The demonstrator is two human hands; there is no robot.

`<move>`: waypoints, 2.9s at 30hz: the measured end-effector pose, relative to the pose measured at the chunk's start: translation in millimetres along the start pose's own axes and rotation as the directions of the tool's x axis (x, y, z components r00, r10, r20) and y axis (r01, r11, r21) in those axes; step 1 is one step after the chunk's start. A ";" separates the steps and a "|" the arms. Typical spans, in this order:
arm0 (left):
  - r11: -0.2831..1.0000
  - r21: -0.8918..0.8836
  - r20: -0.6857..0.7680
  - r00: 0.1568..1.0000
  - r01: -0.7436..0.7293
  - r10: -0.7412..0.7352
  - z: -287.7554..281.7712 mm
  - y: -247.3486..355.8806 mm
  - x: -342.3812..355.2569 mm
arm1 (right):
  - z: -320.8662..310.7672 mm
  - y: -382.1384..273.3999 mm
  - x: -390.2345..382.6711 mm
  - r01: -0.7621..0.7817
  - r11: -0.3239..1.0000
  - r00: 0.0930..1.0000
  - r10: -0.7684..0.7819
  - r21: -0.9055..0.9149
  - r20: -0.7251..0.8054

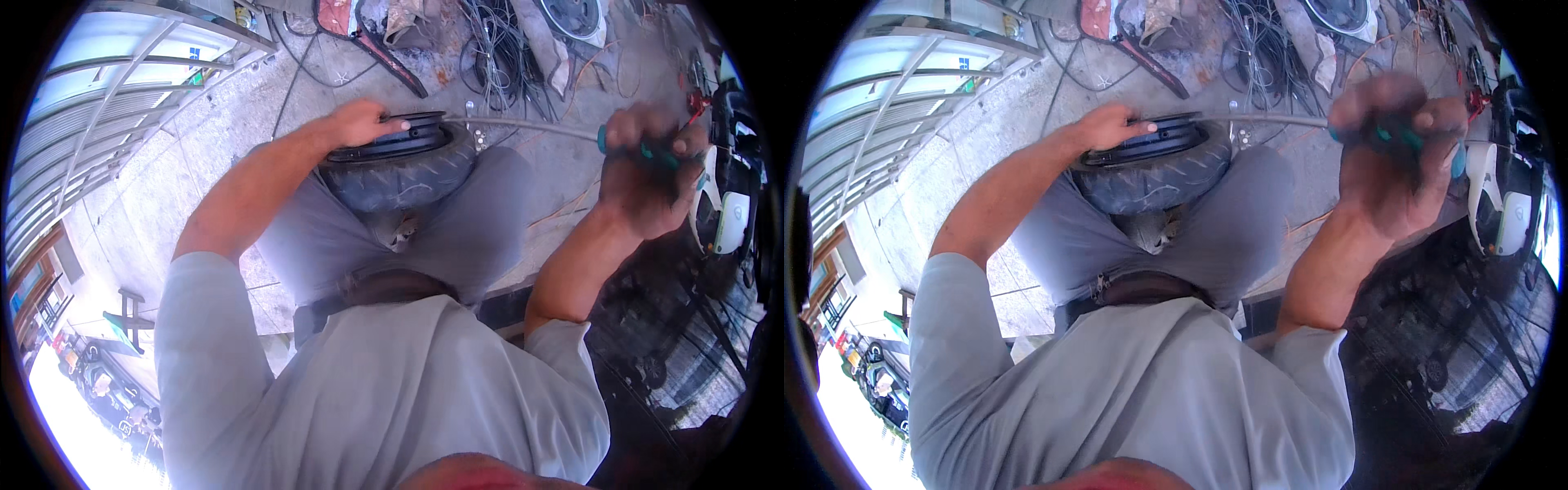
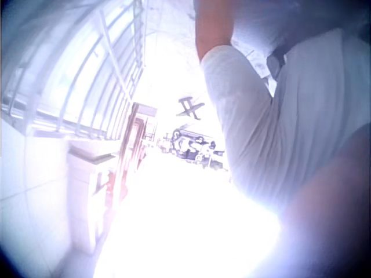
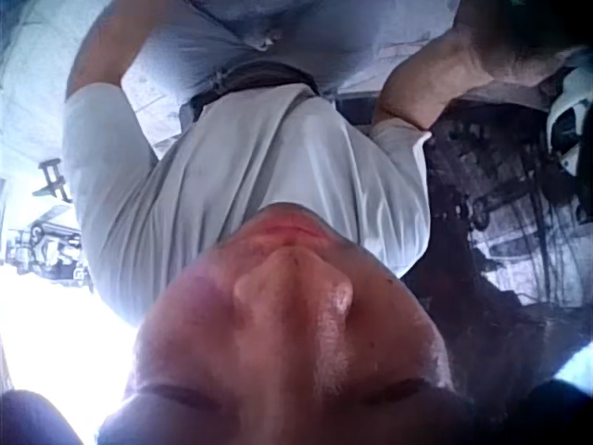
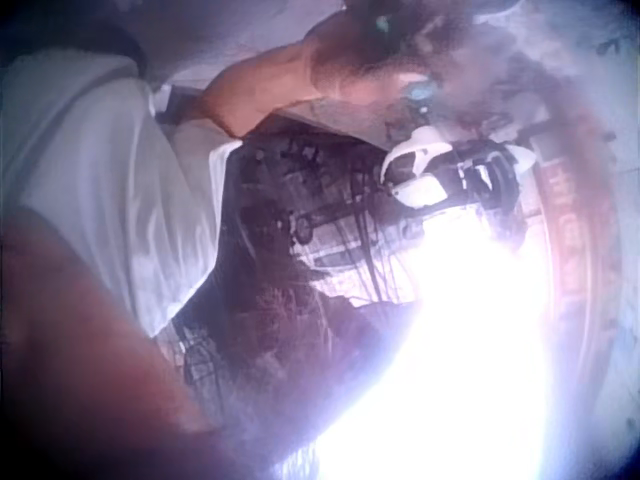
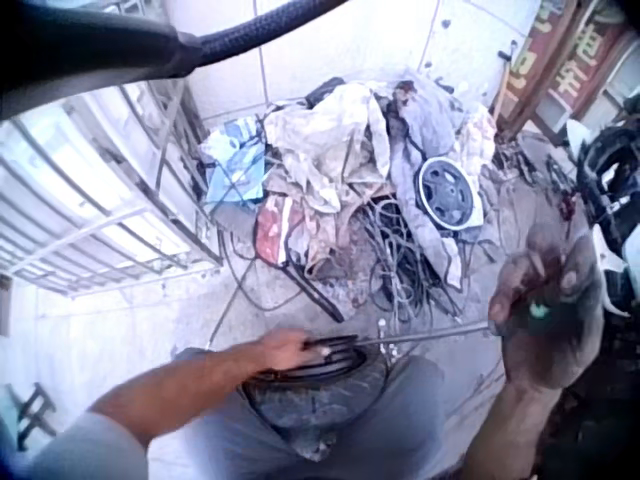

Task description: The person removes a tire from a vehicle and places it on the ground. They use a screwdriver to pry the tire bead off the rim and then use an air hose to inflate the tire.

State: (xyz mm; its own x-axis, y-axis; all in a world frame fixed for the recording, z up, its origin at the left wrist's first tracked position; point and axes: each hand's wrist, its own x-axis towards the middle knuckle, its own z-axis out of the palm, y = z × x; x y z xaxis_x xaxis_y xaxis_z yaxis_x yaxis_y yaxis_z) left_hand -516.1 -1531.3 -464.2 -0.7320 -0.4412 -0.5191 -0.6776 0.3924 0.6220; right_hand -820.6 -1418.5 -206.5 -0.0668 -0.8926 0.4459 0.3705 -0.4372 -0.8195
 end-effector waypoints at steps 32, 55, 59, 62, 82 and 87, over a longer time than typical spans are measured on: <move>0.945 -0.318 -0.169 0.985 -0.075 0.021 15.4 -35.7 8.6 | 175.6 171.9 35.1 -0.079 0.986 0.939 0.122 -0.146 0.321; 0.994 -0.110 -0.091 0.996 0.009 -0.019 32.5 -52.0 41.8 | -2.9 196.6 3.3 -0.329 0.825 0.403 0.563 0.460 -0.722; 0.908 -0.366 0.034 0.979 0.201 -0.203 47.1 -25.8 32.6 | -89.3 200.2 -104.3 -0.215 0.799 0.031 0.581 0.562 -0.813; 0.967 -0.192 -0.147 0.969 0.168 -0.198 29.9 -4.5 16.1 | -86.0 176.7 -113.9 -0.216 0.845 0.177 0.526 0.489 -0.832; 0.986 0.114 -0.662 0.750 0.124 -0.018 25.4 61.3 -14.9 | 9.9 35.8 -2.5 -0.096 0.994 0.782 0.041 0.055 0.622; 0.949 0.018 -0.639 0.734 0.314 -0.230 33.3 39.1 -12.3 | 17.7 43.4 17.4 -0.239 0.964 0.657 0.071 0.118 0.751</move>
State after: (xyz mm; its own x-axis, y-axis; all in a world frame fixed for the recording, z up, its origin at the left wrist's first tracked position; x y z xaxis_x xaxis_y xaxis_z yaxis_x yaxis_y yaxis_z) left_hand -536.0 -1483.7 -453.0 -0.3361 -0.9299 -0.1495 -0.8742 0.2489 0.4170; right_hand -789.2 -1451.0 -227.9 0.6778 -0.5344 0.5050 0.4823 -0.1953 -0.8540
